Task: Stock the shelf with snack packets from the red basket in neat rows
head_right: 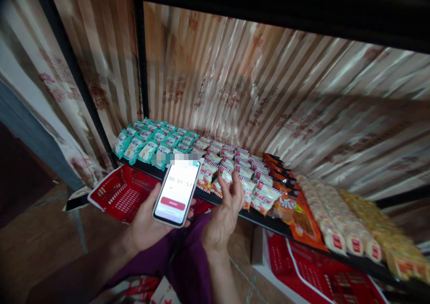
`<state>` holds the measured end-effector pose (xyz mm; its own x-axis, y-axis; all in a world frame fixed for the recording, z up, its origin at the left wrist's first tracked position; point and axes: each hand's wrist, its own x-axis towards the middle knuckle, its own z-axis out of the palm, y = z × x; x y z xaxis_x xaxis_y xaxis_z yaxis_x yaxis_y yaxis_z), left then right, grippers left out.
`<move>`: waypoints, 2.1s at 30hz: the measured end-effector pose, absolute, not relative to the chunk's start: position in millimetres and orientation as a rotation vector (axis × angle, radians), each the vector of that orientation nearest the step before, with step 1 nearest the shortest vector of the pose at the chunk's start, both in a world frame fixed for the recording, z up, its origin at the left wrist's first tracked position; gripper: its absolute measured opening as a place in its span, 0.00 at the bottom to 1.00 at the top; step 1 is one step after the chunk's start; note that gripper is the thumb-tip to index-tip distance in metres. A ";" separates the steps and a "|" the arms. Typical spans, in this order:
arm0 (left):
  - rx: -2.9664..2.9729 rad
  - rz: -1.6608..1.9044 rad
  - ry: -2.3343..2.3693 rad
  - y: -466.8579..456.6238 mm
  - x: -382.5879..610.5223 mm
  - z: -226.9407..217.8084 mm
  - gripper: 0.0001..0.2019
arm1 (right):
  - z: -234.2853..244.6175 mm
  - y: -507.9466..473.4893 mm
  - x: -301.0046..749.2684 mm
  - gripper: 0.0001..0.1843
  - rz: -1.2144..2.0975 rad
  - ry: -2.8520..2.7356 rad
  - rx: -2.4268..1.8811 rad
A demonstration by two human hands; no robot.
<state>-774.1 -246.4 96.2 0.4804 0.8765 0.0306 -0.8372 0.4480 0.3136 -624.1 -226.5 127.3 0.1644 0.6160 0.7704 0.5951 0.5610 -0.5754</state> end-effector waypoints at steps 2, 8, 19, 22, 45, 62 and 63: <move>0.306 1.069 0.134 -245.5 -774.4 96.6 0.32 | 125.3 -228.5 -624.4 0.30 0.028 -1.494 -1.084; 0.295 1.063 0.105 -241.8 -774.0 93.9 0.32 | 118.5 -235.7 -625.7 0.32 0.075 -1.475 -1.112; 0.260 1.055 0.089 -238.9 -775.0 102.1 0.30 | 108.8 -246.8 -631.4 0.33 0.106 -1.472 -1.077; 0.265 1.053 0.083 -238.1 -775.1 101.8 0.30 | 109.1 -248.9 -632.4 0.34 0.092 -1.499 -1.086; 0.230 1.098 0.144 -234.4 -775.0 107.2 0.28 | 101.7 -253.9 -640.3 0.33 0.087 -1.539 -1.039; 0.273 1.091 0.121 -231.4 -775.3 104.1 0.30 | 102.2 -254.9 -641.4 0.33 0.074 -1.554 -1.065; 0.270 1.091 0.123 -231.5 -775.3 104.5 0.30 | 102.2 -255.0 -641.5 0.33 0.074 -1.557 -1.062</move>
